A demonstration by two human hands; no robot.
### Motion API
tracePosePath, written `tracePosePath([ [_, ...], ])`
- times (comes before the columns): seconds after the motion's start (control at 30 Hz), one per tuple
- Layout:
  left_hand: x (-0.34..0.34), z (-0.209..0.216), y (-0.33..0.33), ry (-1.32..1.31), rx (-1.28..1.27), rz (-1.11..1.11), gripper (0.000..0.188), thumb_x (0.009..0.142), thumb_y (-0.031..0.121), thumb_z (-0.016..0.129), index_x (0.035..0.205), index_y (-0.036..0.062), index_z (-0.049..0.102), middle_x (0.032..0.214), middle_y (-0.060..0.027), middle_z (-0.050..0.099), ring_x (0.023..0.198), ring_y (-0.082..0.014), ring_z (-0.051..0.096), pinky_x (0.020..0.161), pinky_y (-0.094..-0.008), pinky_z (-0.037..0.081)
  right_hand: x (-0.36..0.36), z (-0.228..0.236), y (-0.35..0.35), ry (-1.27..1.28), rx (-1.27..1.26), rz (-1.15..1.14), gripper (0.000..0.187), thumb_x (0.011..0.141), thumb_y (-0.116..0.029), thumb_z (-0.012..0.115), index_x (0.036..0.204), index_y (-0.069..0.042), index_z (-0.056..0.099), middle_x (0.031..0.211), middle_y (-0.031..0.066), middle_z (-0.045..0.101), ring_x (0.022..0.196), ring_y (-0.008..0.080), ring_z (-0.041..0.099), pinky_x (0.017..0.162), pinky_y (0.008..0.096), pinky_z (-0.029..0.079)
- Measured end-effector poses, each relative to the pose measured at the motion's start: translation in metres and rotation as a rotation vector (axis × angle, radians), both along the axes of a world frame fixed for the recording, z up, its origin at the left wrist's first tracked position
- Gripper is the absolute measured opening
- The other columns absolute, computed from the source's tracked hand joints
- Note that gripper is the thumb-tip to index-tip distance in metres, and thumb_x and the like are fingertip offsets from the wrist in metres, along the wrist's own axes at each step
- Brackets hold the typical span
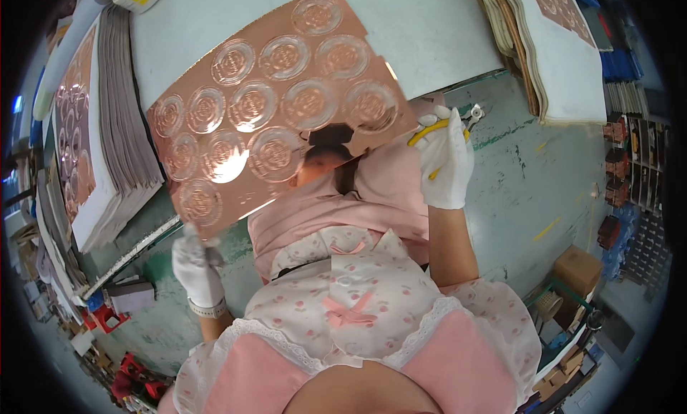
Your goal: The person uses pliers to cut circular shapes from a copper-colored foil sheet. They repeatedly lift the sheet, cut a circle, and place the sheet back down on a stack of white paper.
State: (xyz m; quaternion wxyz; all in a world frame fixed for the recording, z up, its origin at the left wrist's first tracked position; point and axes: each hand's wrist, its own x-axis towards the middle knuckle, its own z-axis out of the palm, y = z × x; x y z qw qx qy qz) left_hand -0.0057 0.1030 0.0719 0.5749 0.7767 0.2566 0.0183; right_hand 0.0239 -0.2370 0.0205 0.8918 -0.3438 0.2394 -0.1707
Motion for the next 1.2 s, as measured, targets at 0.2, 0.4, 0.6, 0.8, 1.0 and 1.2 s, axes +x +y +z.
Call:
tracePosePath([
  [0.2, 0.015, -0.003, 0.018, -0.242, 0.107, 0.104, 0.036, 0.092, 0.034, 0.048, 0.068, 0.0073, 0.045, 0.048, -0.0004, 0.043, 0.035, -0.0071, 0.035, 0.037, -0.0211, 0.029, -0.004, 0.012, 0.015, 0.144, -0.073, 0.09, 0.022, 0.09, -0.023, 0.052, 0.094, -0.001, 0.055, 0.078, 0.0062, 0.058, 0.071, 0.0157, 0.056, 0.065, 0.0274, 0.045],
  [0.4, 0.015, -0.033, 0.022, -0.453, 0.239, 0.127, 0.047, 0.093, 0.044, 0.04, 0.064, 0.008, 0.047, 0.047, 0.0027, 0.03, 0.039, -0.0087, 0.028, 0.04, -0.0226, 0.03, -0.011, 0.023, 0.037, 0.181, -0.235, 0.199, 0.01, 0.084, -0.007, 0.06, 0.092, -0.001, 0.057, 0.076, 0.0057, 0.061, 0.062, 0.0122, 0.058, 0.057, 0.024, 0.045],
  [0.6, -0.008, -0.043, -0.046, 0.401, -0.318, -0.34, 0.041, 0.092, 0.037, 0.045, 0.072, 0.0035, 0.058, 0.063, -0.0022, 0.053, 0.054, -0.0097, 0.047, 0.051, -0.023, 0.039, -0.015, 0.02, 0.035, 0.213, -0.291, 0.189, 0.013, 0.081, 0.0, 0.061, 0.092, -0.001, 0.055, 0.075, 0.0043, 0.059, 0.064, 0.0112, 0.059, 0.057, 0.0225, 0.045],
  [0.8, 0.041, -0.036, -0.129, 0.266, -0.763, -0.816, 0.052, 0.091, 0.046, 0.043, 0.118, 0.002, 0.051, 0.103, -0.0109, 0.058, 0.081, -0.0147, 0.056, 0.077, -0.0287, 0.045, -0.026, 0.015, 0.031, 0.279, -0.504, 0.019, 0.012, 0.082, 0.002, 0.058, 0.092, -0.001, 0.052, 0.075, 0.0044, 0.058, 0.064, 0.0117, 0.058, 0.059, 0.0237, 0.046],
  [1.0, 0.059, -0.03, -0.141, 0.685, -0.77, -0.941, 0.06, 0.089, 0.055, 0.037, 0.113, 0.0023, 0.052, 0.087, -0.0089, 0.062, 0.075, -0.0127, 0.058, 0.068, -0.026, 0.046, -0.037, 0.001, -0.004, 0.174, -0.421, -0.033, 0.011, 0.083, 0.001, 0.056, 0.094, 0.001, 0.051, 0.078, 0.0079, 0.059, 0.064, 0.015, 0.058, 0.058, 0.0277, 0.046],
  [1.2, 0.058, -0.018, -0.133, 1.074, -0.599, -1.296, 0.054, 0.091, 0.049, 0.039, 0.113, 0.0017, 0.053, 0.096, -0.0085, 0.062, 0.088, -0.0145, 0.058, 0.079, -0.0271, 0.045, -0.018, 0.012, -0.01, 0.181, -0.334, -0.161, 0.023, 0.08, 0.004, 0.06, 0.101, 0.001, 0.051, 0.085, 0.008, 0.059, 0.072, 0.0148, 0.059, 0.066, 0.0269, 0.048],
])
